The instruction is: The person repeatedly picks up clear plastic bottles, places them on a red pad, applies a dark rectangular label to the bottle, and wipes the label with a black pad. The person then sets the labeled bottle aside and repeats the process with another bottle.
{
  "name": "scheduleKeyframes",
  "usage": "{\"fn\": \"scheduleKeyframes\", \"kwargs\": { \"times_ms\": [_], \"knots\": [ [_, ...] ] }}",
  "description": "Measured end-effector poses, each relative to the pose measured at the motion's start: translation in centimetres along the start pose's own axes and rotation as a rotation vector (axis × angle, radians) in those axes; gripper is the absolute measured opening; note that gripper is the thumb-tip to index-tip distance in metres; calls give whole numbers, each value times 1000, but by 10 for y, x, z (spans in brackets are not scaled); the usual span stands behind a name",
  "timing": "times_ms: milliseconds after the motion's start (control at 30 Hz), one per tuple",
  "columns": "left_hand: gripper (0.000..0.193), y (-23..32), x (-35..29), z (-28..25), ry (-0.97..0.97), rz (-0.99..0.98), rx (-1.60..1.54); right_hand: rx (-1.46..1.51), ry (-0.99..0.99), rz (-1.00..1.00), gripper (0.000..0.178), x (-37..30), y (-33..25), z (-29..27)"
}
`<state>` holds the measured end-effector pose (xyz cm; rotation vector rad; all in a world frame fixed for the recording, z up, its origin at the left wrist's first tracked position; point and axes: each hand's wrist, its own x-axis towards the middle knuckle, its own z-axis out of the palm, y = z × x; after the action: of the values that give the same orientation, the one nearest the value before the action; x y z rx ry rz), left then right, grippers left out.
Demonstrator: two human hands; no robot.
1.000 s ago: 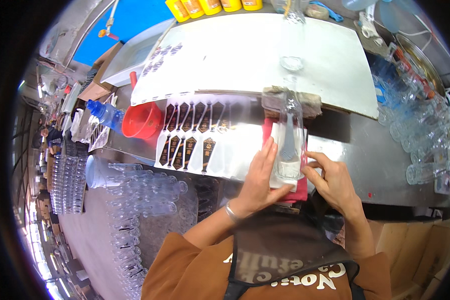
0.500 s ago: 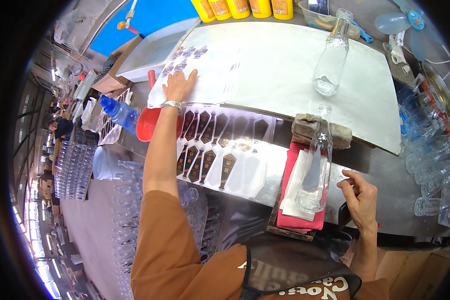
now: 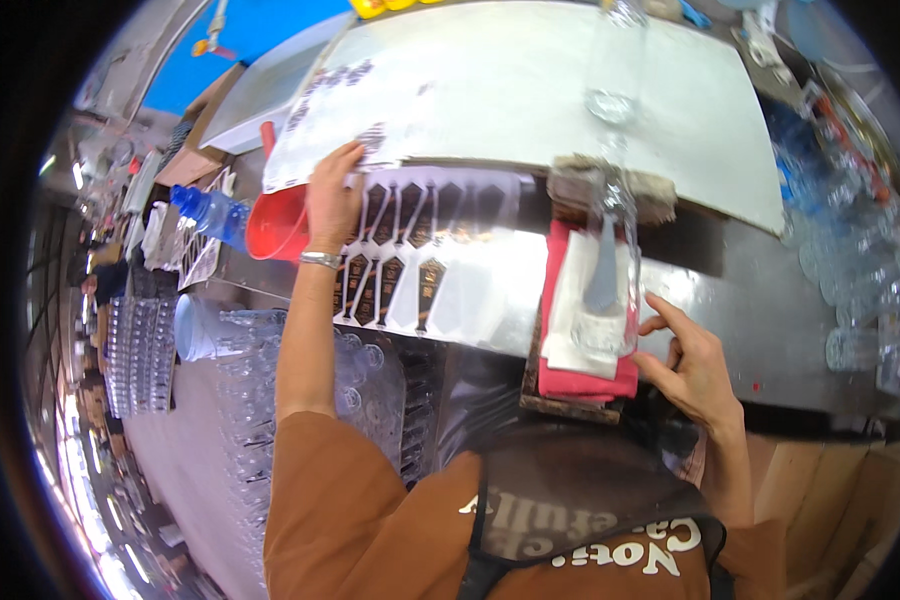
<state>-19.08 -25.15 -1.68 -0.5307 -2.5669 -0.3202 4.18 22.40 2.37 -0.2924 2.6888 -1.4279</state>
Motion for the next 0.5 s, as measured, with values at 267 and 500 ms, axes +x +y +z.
{"fn": "scheduleKeyframes", "kwargs": {
  "times_ms": [267,500],
  "knots": [
    [21,133,-22,-13,-30,-468,-916,-207,219,-154,75,-6,16,40],
    [48,310,-35,-53,-129,229,-359,-287,236,-188,75,-6,6,39]
  ]
}}
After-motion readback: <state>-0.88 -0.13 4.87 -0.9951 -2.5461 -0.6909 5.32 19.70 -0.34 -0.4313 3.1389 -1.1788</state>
